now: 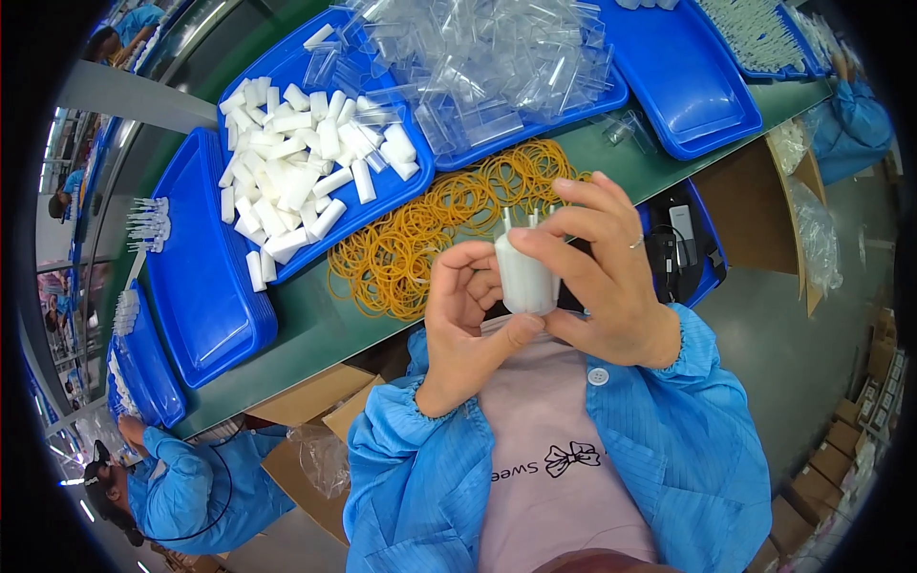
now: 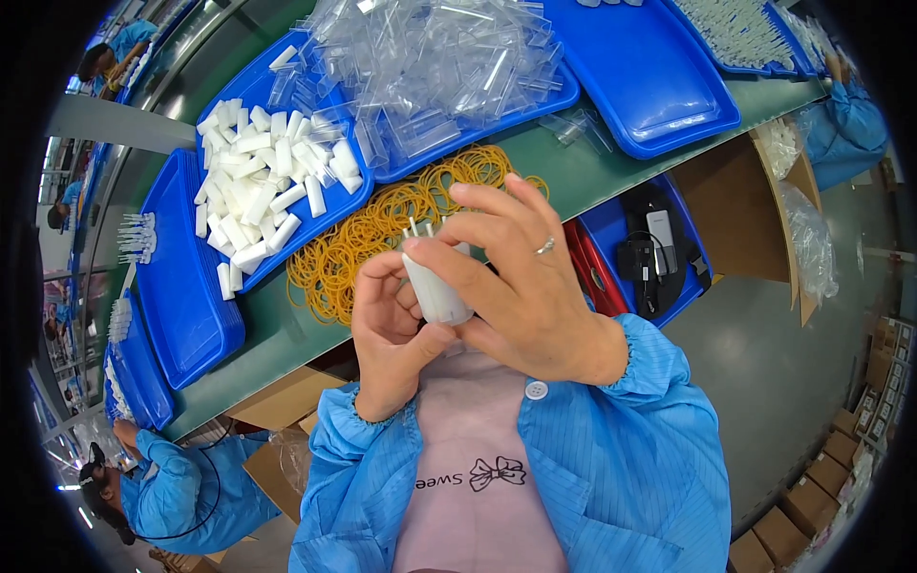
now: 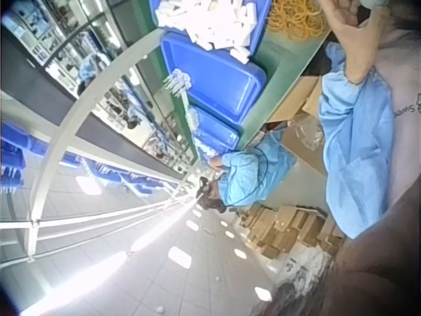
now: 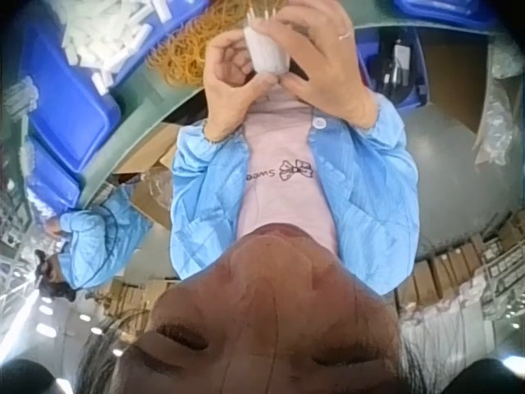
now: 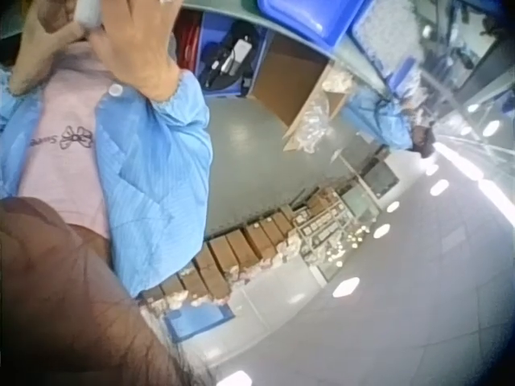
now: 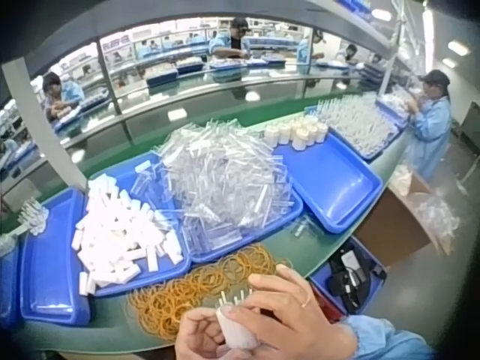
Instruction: The person assembles components by fitting foam sleeves onto vertical pins, placing clear plastic covers over the foam, and securing the bundle with a rubber band.
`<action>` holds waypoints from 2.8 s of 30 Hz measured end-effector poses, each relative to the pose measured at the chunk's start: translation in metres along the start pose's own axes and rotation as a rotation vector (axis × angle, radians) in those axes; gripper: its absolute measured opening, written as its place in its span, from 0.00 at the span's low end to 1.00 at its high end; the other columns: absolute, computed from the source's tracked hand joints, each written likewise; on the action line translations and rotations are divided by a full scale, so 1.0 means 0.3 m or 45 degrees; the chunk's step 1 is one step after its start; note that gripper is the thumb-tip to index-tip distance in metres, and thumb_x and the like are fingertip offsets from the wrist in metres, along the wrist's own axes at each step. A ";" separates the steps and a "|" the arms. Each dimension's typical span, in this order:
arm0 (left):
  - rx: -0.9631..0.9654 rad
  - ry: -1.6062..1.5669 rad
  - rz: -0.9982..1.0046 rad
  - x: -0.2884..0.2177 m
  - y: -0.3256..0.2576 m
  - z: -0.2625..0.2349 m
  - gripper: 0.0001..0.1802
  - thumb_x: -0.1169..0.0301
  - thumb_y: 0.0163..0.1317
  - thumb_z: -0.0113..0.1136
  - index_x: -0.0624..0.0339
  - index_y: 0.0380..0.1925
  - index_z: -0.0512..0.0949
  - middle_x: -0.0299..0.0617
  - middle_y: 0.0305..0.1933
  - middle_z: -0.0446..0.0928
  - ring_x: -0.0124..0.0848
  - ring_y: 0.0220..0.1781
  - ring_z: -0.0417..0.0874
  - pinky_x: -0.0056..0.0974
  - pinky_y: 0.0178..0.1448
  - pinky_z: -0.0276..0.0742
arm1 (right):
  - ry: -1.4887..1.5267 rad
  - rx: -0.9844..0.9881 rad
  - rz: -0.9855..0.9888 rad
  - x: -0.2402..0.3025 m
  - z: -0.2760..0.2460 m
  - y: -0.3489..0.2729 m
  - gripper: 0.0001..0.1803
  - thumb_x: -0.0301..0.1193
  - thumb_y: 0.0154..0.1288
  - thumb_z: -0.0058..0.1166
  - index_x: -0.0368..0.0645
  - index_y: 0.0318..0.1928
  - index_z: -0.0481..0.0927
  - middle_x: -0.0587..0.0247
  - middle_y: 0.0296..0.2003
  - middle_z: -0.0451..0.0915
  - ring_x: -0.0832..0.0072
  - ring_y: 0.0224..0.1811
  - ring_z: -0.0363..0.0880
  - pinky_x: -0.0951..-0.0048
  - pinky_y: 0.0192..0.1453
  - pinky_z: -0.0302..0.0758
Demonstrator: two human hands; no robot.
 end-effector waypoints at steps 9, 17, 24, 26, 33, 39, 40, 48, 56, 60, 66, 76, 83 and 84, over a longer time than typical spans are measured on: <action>-0.271 -0.416 -0.127 -0.022 -0.016 -0.102 0.33 0.59 0.58 0.56 0.65 0.60 0.61 0.47 0.56 0.71 0.38 0.55 0.74 0.40 0.55 0.72 | -0.049 -0.381 0.379 -0.312 -0.173 -0.002 0.23 0.26 0.48 0.62 0.43 0.49 0.78 0.56 0.52 0.72 0.59 0.53 0.72 0.64 0.56 0.69; -0.101 -0.675 -0.214 0.015 -0.030 -0.077 0.26 0.64 0.64 0.53 0.60 0.60 0.61 0.51 0.60 0.67 0.42 0.58 0.74 0.43 0.57 0.75 | -0.711 -0.462 0.330 -0.462 -0.105 -0.072 0.12 0.29 0.50 0.63 0.46 0.38 0.81 0.61 0.46 0.75 0.61 0.51 0.71 0.62 0.54 0.64; -0.110 -0.701 -0.121 0.010 -0.026 -0.083 0.25 0.68 0.65 0.53 0.58 0.61 0.62 0.49 0.61 0.67 0.41 0.59 0.73 0.42 0.58 0.75 | -0.344 -0.640 0.384 -0.437 -0.155 -0.129 0.06 0.25 0.60 0.56 0.42 0.39 0.80 0.61 0.30 0.78 0.68 0.33 0.76 0.70 0.46 0.71; -0.137 -0.659 -0.145 0.014 -0.023 -0.078 0.26 0.68 0.65 0.53 0.58 0.62 0.62 0.49 0.61 0.67 0.41 0.59 0.73 0.42 0.59 0.74 | 0.201 -0.734 0.560 -0.458 -0.153 -0.158 0.07 0.26 0.62 0.55 0.41 0.40 0.79 0.62 0.30 0.78 0.72 0.33 0.76 0.73 0.45 0.71; -0.120 0.052 0.162 -0.055 -0.020 -0.066 0.29 0.81 0.58 0.58 0.67 0.61 0.63 0.49 0.61 0.66 0.35 0.62 0.69 0.37 0.64 0.66 | 1.092 -0.701 0.356 -0.303 -0.164 -0.124 0.12 0.28 0.65 0.50 0.35 0.47 0.74 0.57 0.36 0.76 0.76 0.37 0.74 0.75 0.47 0.70; -0.119 0.540 0.422 -0.132 -0.048 -0.030 0.27 0.78 0.54 0.63 0.69 0.56 0.70 0.49 0.59 0.66 0.36 0.61 0.70 0.37 0.63 0.68 | 0.821 -0.450 0.288 -0.197 -0.137 -0.079 0.15 0.28 0.60 0.55 0.34 0.46 0.74 0.55 0.40 0.75 0.75 0.41 0.72 0.75 0.48 0.68; -0.120 0.539 0.420 -0.131 -0.051 -0.029 0.27 0.78 0.54 0.63 0.69 0.56 0.70 0.49 0.59 0.66 0.36 0.61 0.70 0.37 0.63 0.68 | 0.821 -0.449 0.291 -0.200 -0.134 -0.080 0.15 0.28 0.60 0.55 0.34 0.46 0.74 0.55 0.40 0.75 0.75 0.41 0.72 0.75 0.48 0.68; -0.134 0.569 0.472 -0.147 -0.062 -0.029 0.28 0.77 0.50 0.68 0.70 0.53 0.73 0.50 0.57 0.67 0.38 0.59 0.72 0.38 0.62 0.70 | 1.011 -0.429 0.414 -0.227 -0.117 -0.082 0.12 0.25 0.59 0.56 0.33 0.43 0.75 0.56 0.39 0.75 0.76 0.40 0.71 0.75 0.48 0.67; -0.192 0.826 0.581 -0.185 -0.083 -0.015 0.29 0.75 0.43 0.72 0.68 0.49 0.76 0.51 0.52 0.73 0.40 0.53 0.75 0.39 0.56 0.72 | 1.012 -0.311 0.438 -0.198 -0.075 -0.067 0.14 0.25 0.58 0.59 0.33 0.45 0.76 0.58 0.37 0.75 0.76 0.37 0.75 0.78 0.43 0.71; -0.148 0.958 0.681 -0.221 -0.088 0.017 0.28 0.75 0.42 0.72 0.67 0.47 0.77 0.51 0.52 0.73 0.40 0.51 0.76 0.38 0.53 0.75 | 0.973 -0.368 0.416 -0.185 -0.082 -0.076 0.16 0.29 0.59 0.61 0.33 0.46 0.76 0.59 0.35 0.76 0.77 0.37 0.74 0.78 0.43 0.71; 0.005 1.058 0.692 -0.234 -0.086 0.056 0.25 0.76 0.43 0.71 0.66 0.46 0.78 0.51 0.52 0.73 0.39 0.49 0.77 0.36 0.49 0.77 | 1.040 -0.456 0.417 -0.185 -0.090 -0.093 0.20 0.33 0.59 0.62 0.32 0.46 0.76 0.60 0.35 0.76 0.78 0.36 0.74 0.78 0.42 0.70; 0.140 1.015 0.623 -0.210 -0.079 0.073 0.23 0.77 0.45 0.69 0.66 0.46 0.79 0.51 0.51 0.71 0.36 0.45 0.77 0.35 0.46 0.76 | 1.144 -0.435 0.457 -0.188 -0.085 -0.096 0.20 0.32 0.59 0.62 0.32 0.47 0.75 0.62 0.33 0.75 0.80 0.35 0.72 0.80 0.40 0.68; 0.258 0.913 0.524 -0.173 -0.040 0.075 0.22 0.78 0.49 0.67 0.66 0.47 0.79 0.50 0.52 0.67 0.36 0.47 0.75 0.36 0.48 0.75 | 1.085 -0.396 0.421 -0.196 -0.083 -0.085 0.18 0.29 0.59 0.62 0.31 0.46 0.76 0.63 0.32 0.74 0.81 0.33 0.70 0.81 0.37 0.66; 0.290 0.881 0.466 -0.161 -0.035 0.077 0.21 0.79 0.50 0.66 0.66 0.47 0.79 0.50 0.52 0.67 0.37 0.48 0.75 0.37 0.50 0.75 | 1.067 -0.371 0.386 -0.187 -0.082 -0.077 0.18 0.29 0.58 0.62 0.31 0.46 0.77 0.62 0.33 0.75 0.80 0.33 0.71 0.80 0.37 0.67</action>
Point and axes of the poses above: each hand's wrist, its own y-axis towards the middle knuckle, its own z-axis out of the palm, x = y × z, the point moved 10 cm from there along y, towards the middle knuckle
